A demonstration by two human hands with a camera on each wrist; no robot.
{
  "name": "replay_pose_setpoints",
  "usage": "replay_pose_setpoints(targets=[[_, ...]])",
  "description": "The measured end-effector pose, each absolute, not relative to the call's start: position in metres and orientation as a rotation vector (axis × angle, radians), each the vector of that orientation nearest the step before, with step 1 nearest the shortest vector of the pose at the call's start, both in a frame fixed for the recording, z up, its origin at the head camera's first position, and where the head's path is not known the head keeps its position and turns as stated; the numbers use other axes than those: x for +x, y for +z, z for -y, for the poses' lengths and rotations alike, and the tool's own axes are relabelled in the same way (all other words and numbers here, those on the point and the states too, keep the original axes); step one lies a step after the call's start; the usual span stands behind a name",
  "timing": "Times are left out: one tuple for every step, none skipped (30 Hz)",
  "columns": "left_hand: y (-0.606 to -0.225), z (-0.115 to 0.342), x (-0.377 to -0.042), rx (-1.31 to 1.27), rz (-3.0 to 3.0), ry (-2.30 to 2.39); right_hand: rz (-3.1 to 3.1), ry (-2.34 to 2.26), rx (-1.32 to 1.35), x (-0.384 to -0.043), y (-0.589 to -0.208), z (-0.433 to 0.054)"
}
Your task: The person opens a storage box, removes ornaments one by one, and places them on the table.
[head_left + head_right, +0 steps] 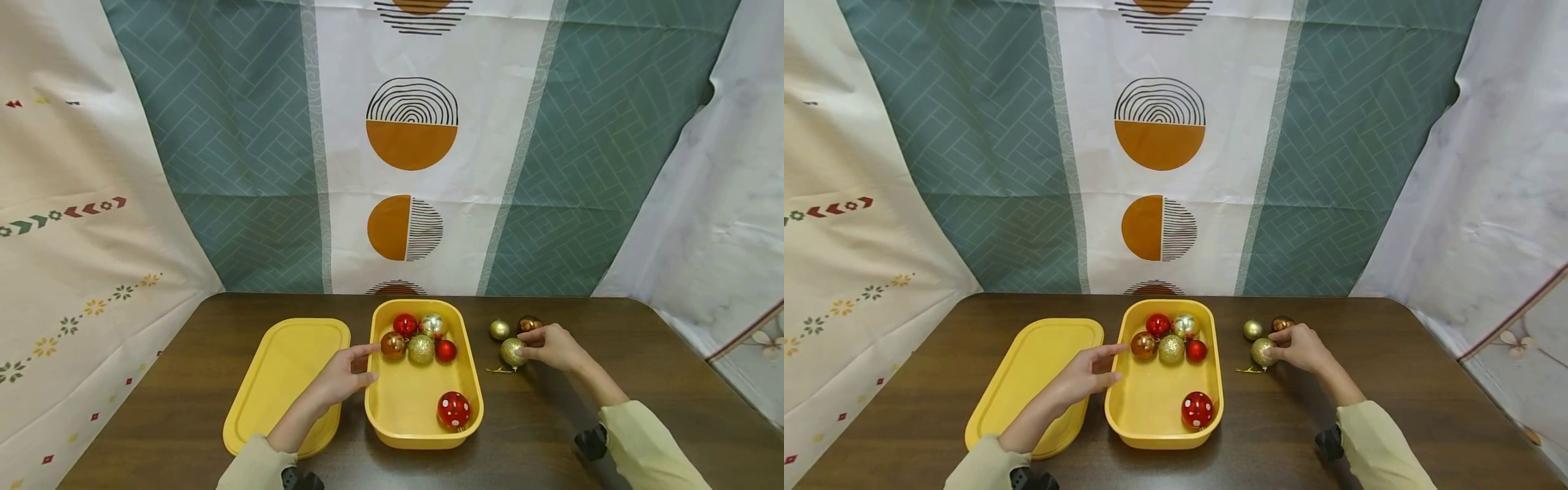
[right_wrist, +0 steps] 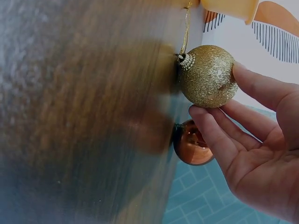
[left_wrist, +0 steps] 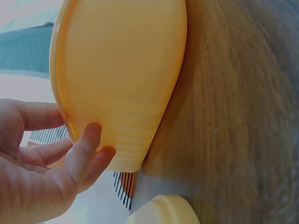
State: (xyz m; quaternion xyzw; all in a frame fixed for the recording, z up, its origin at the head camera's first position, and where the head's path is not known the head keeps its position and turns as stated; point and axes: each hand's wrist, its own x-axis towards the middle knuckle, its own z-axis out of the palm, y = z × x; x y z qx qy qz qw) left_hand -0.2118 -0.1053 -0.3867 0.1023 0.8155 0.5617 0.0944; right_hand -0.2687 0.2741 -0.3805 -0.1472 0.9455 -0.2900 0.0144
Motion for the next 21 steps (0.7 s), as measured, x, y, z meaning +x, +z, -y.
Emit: replay_pose_setpoints(targets=[[-0.387, 0.105, -0.212, 0.3, -2.418, 1.668, -2.941, -0.906, -0.454, -0.268, -0.38, -0.274], [-0.386, 0.105, -0.212, 0.299, -2.417, 1.669, -2.938, -0.91, -0.446, -0.268, -0.381, -0.275], [-0.386, 0.105, -0.212, 0.297, -2.418, 1.667, -2.937, -0.91, -0.443, -0.268, -0.381, -0.275], [-0.386, 0.105, -0.212, 0.298, -2.42, 1.662, -2.935, -0.91, -0.443, -0.268, -0.38, -0.275], [-0.386, 0.105, -0.212, 0.297, -2.419, 1.659, -2.933, -0.911, -0.441, -0.268, -0.38, -0.276], [-0.386, 0.105, -0.212, 0.293, -2.419, 1.658, -2.931, -0.909, -0.436, -0.268, -0.38, -0.276], [-0.386, 0.105, -0.212, 0.292, -2.418, 1.657, -2.931, -0.909, -0.432, -0.268, -0.38, -0.276], [-0.386, 0.105, -0.213, 0.292, -2.418, 1.654, -2.93, -0.909, -0.43, -0.268, -0.38, -0.276], [-0.387, 0.105, -0.213, 0.294, -2.418, 1.651, -2.933, -0.904, -0.43, -0.268, -0.38, -0.276], [-0.387, 0.106, -0.213, 0.296, -2.417, 1.65, -2.936, -0.897, -0.432, -0.268, -0.38, -0.276], [-0.387, 0.106, -0.213, 0.294, -2.413, 1.652, -2.943, -0.891, -0.434, -0.268, -0.381, -0.275], [-0.387, 0.106, -0.214, 0.294, -2.413, 1.652, -2.946, -0.885, -0.437, -0.268, -0.381, -0.276], [-0.387, 0.106, -0.214, 0.296, -2.412, 1.653, -2.95, -0.881, -0.442, -0.267, -0.381, -0.276], [-0.387, 0.106, -0.214, 0.3, -2.41, 1.654, -2.953, -0.88, -0.448, -0.267, -0.381, -0.276], [-0.387, 0.106, -0.214, 0.302, -2.409, 1.657, -2.958, -0.88, -0.447, -0.266, -0.381, -0.277], [-0.387, 0.106, -0.214, 0.307, -2.408, 1.657, -2.959, -0.886, -0.447, -0.265, -0.381, -0.278], [-0.388, 0.105, -0.214, 0.31, -2.407, 1.657, -2.962, -0.896, -0.445, -0.264, -0.381, -0.278], [-0.387, 0.105, -0.214, 0.311, -2.409, 1.657, -2.962, -0.905, -0.443, -0.262, -0.38, -0.279], [-0.388, 0.105, -0.214, 0.312, -2.408, 1.659, -2.968, -0.912, -0.443, -0.261, -0.38, -0.279], [-0.387, 0.105, -0.214, 0.312, -2.408, 1.659, -2.974, -0.922, -0.443, -0.26, -0.379, -0.28], [-0.387, 0.106, -0.214, 0.31, -2.408, 1.658, -2.979, -0.934, -0.443, -0.258, -0.378, -0.28]])
